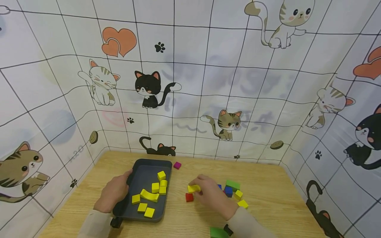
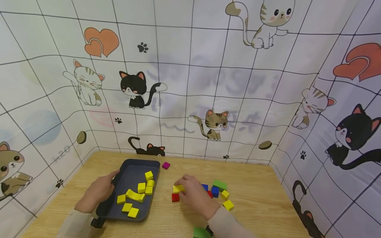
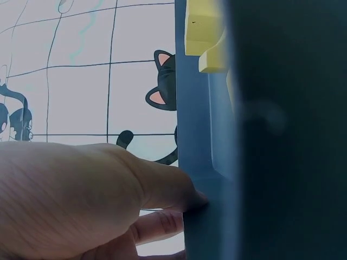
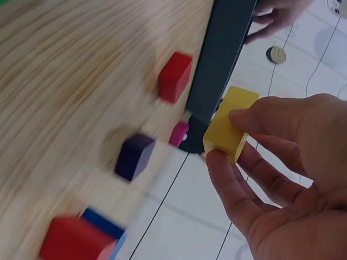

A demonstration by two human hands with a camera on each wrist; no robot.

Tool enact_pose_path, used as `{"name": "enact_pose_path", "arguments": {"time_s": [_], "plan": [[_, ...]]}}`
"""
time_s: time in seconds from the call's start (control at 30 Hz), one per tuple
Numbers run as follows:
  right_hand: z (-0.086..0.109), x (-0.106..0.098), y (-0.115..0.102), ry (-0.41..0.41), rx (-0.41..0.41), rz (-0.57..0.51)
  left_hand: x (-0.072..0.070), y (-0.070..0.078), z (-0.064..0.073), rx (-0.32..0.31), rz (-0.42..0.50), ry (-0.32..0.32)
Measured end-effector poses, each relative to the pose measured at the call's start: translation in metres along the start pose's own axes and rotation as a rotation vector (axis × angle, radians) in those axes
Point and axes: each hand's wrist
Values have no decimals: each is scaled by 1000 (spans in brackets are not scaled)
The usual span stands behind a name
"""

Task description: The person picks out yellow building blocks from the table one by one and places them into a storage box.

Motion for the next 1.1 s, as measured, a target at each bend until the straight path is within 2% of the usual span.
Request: {"name": "enact_pose_path", "arguments": {"time_s": [0.2,0.33,0.5,0.8,1.0,1.1], "plan": [[-13,12,-24,-94,-42,39,1,-1,0,1,0,1],[-22,20,-39,-131,-86,28,1,-1,0,-1,6,-1],[-30,34,-51,-142,-200,6,0,-1,0,3,10,1],[-40,48,-68,-184,-321,19,0,-2,0,7,12,6],[-45,53,-74,-258,-356,13,0,-1,0,13,18,11],[-46,54,-77,-294,-343,10,0,-1,1,13,23,12]]}}
Point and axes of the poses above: each hand's wrist, its own z-axis away from the middle knuckle, its own x-axis out of the palm, y = z × x, and after that the axes turned 12 degrees about y, right-handed
